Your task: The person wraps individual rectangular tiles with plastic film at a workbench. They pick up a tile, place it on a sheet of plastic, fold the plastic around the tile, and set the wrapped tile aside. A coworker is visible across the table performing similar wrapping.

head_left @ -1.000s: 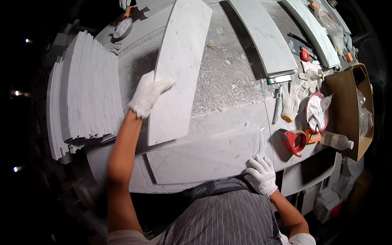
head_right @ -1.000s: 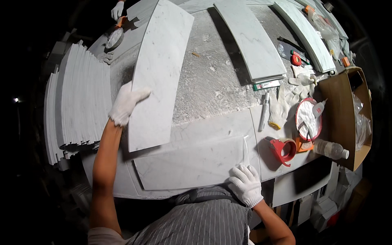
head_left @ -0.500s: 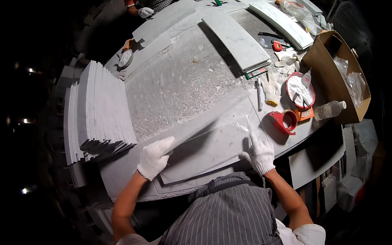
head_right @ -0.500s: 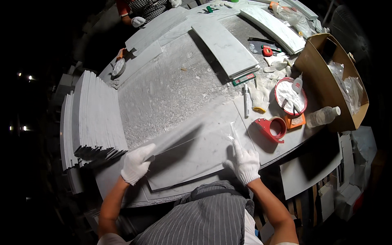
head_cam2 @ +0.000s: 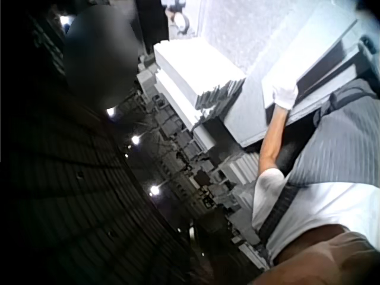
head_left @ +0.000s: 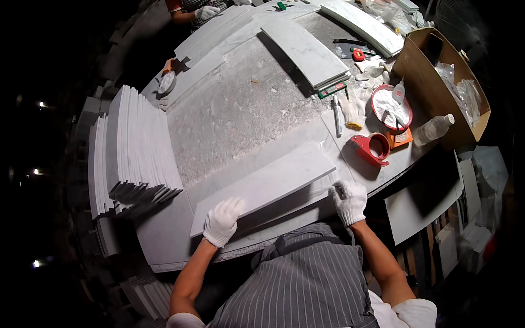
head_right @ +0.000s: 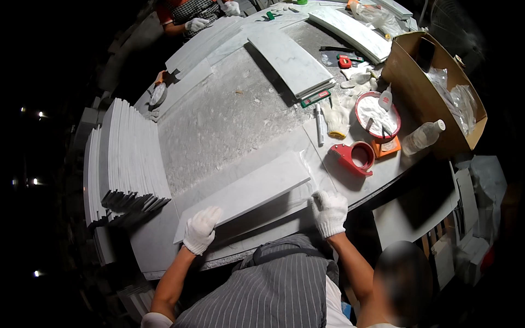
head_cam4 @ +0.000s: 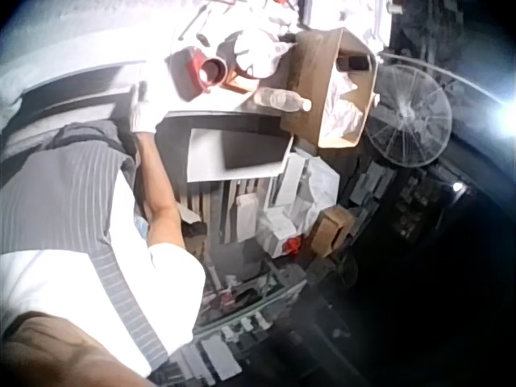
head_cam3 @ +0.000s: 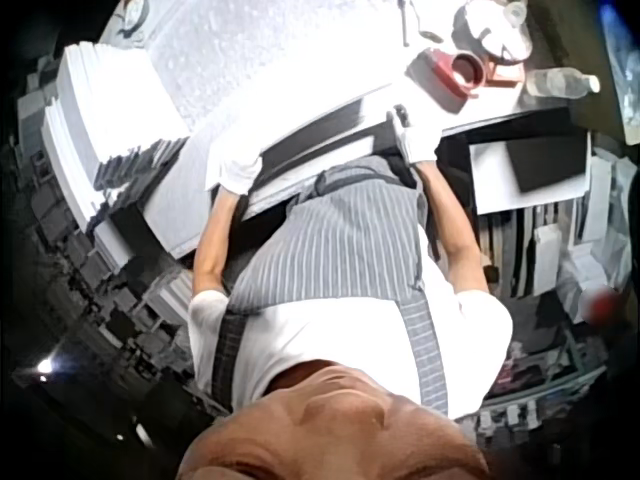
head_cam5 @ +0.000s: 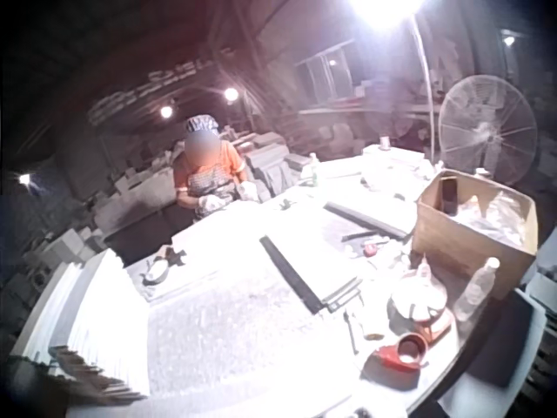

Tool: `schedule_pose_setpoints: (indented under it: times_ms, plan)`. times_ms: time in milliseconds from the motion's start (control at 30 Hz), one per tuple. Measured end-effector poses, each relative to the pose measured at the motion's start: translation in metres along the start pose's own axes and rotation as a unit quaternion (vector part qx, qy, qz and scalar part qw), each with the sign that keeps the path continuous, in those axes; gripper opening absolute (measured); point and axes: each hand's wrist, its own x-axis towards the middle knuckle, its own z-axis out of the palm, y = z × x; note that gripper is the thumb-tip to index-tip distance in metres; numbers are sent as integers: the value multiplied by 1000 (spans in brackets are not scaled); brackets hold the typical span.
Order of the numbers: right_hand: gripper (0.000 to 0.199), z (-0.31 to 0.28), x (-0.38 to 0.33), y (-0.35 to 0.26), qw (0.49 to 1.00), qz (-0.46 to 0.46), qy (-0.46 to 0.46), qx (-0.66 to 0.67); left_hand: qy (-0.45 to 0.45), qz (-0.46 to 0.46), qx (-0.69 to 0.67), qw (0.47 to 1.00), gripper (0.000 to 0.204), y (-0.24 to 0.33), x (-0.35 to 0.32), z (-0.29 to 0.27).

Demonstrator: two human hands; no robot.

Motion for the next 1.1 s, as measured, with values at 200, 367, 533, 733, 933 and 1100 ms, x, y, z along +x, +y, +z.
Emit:
schedule_pose_setpoints:
  times_ms: [200,367,533,733,933,1100]
  plan:
    - [18,0,14,-1,960,-264,89,-12,-17,-37,-38,998,55,-3,-4,-13]
    - [45,-22,11,-18,967,-241,-70,45,-8,-67,-67,995,55,-5,-7,-19]
    - [31,-16,2,0,972,-228,-56,-3,-16,-50,-50,997,57,3,-18,-23]
    - [16,4,-10,6,997,-18,-41,62,-5,-14,-31,999,57,16,-24,-8]
    - [63,27,-17,16,915,328,-24,233,40,9,34,999,33,32,-27,10]
    - [49,25,-10,26,792,366,-99,479,54,21,39,998,31,36,-25,12]
